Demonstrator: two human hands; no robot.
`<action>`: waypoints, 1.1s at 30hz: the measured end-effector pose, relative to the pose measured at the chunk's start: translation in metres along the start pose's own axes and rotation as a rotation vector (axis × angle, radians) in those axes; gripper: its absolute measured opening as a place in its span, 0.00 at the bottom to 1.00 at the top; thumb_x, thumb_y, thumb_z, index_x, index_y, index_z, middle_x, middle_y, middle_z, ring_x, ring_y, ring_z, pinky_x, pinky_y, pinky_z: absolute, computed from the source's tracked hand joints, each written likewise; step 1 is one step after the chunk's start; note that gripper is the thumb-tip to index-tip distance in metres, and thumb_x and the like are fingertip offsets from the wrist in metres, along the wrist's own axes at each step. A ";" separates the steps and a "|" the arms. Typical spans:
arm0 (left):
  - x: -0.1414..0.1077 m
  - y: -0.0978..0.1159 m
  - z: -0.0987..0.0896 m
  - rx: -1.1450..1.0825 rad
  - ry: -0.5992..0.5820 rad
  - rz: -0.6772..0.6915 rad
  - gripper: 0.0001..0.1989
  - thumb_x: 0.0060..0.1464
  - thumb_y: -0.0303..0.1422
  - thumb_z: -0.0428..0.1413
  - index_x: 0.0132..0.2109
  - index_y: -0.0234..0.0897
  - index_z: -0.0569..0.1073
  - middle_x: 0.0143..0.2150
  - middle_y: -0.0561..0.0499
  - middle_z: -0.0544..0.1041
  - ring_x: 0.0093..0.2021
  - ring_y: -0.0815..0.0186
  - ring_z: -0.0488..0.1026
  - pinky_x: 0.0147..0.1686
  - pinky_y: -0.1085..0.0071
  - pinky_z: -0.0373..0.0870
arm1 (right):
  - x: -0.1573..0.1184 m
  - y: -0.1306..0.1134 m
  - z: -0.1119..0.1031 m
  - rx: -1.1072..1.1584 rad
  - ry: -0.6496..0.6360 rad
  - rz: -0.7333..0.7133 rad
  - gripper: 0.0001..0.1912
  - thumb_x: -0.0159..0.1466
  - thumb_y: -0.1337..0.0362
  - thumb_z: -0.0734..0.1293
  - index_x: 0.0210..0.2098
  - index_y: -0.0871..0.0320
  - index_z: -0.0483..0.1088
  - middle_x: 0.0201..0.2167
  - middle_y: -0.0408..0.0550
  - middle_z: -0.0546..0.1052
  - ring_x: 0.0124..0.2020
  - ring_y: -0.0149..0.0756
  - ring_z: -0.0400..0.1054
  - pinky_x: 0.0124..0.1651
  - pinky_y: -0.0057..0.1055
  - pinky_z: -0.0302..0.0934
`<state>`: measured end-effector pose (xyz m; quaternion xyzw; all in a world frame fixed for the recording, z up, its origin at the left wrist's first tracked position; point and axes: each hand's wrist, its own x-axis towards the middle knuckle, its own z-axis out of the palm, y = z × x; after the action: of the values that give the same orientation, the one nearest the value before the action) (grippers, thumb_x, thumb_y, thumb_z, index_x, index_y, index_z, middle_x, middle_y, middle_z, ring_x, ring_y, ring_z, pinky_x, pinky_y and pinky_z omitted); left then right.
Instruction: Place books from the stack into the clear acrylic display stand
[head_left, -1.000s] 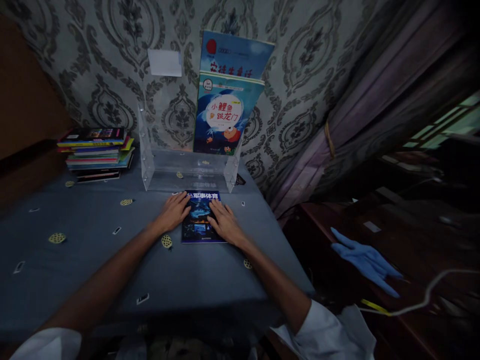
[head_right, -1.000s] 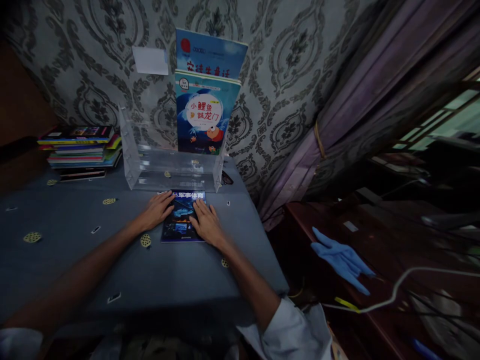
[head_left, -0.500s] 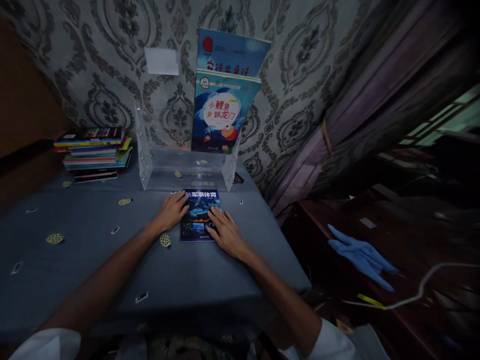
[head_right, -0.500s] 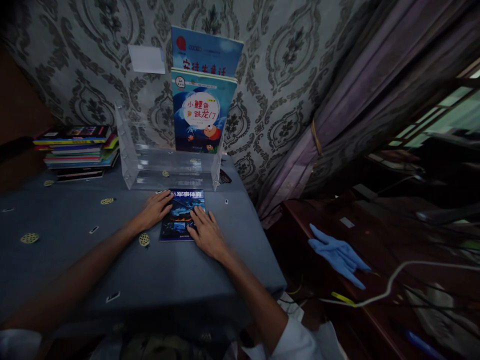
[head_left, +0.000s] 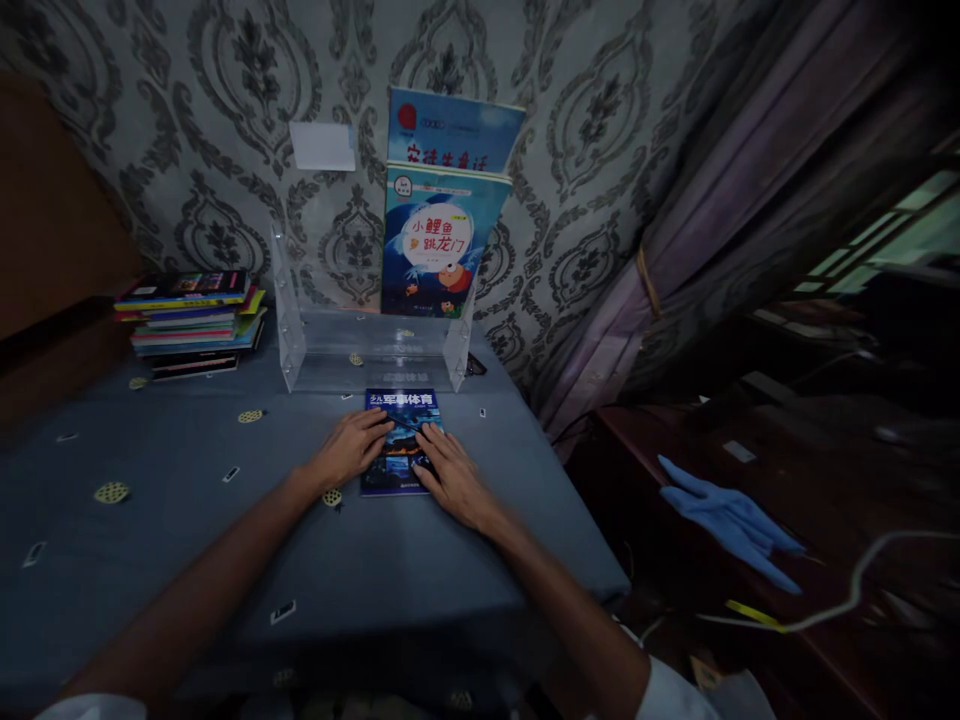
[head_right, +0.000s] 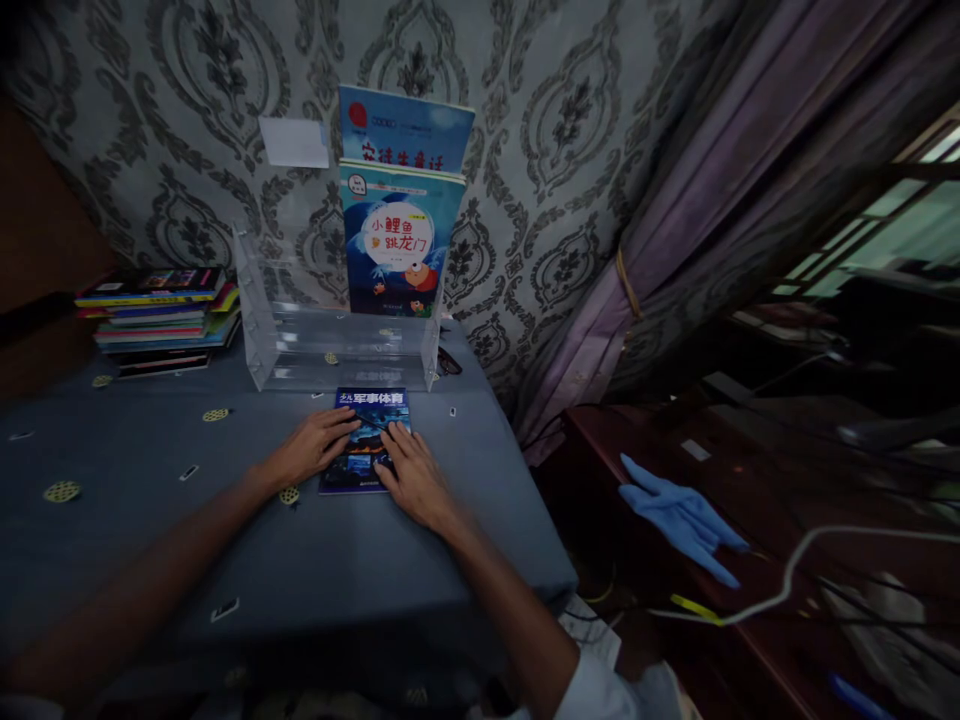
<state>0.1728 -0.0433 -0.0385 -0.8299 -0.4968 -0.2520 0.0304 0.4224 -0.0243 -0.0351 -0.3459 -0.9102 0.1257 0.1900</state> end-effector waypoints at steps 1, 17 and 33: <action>0.000 0.001 -0.001 -0.002 -0.003 -0.006 0.18 0.67 0.32 0.49 0.58 0.37 0.75 0.61 0.41 0.75 0.62 0.54 0.71 0.61 0.51 0.68 | 0.000 0.000 0.000 -0.001 0.001 0.001 0.28 0.72 0.56 0.58 0.69 0.58 0.59 0.70 0.57 0.59 0.72 0.46 0.50 0.71 0.53 0.50; -0.003 0.018 -0.007 0.053 -0.067 -0.046 0.18 0.65 0.30 0.49 0.58 0.38 0.75 0.62 0.41 0.74 0.62 0.55 0.71 0.62 0.52 0.67 | -0.013 -0.008 -0.004 -0.033 0.003 0.014 0.28 0.72 0.57 0.59 0.67 0.63 0.61 0.70 0.59 0.60 0.72 0.46 0.51 0.72 0.51 0.49; 0.002 0.027 -0.010 0.048 -0.061 -0.130 0.21 0.66 0.35 0.48 0.63 0.39 0.69 0.62 0.41 0.73 0.63 0.53 0.69 0.63 0.51 0.62 | -0.003 -0.009 -0.022 0.051 0.024 0.009 0.21 0.72 0.60 0.57 0.61 0.55 0.70 0.61 0.55 0.74 0.64 0.46 0.65 0.69 0.54 0.52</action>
<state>0.1929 -0.0581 -0.0236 -0.8022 -0.5562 -0.2162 0.0187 0.4287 -0.0309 -0.0129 -0.3466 -0.9027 0.1457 0.2092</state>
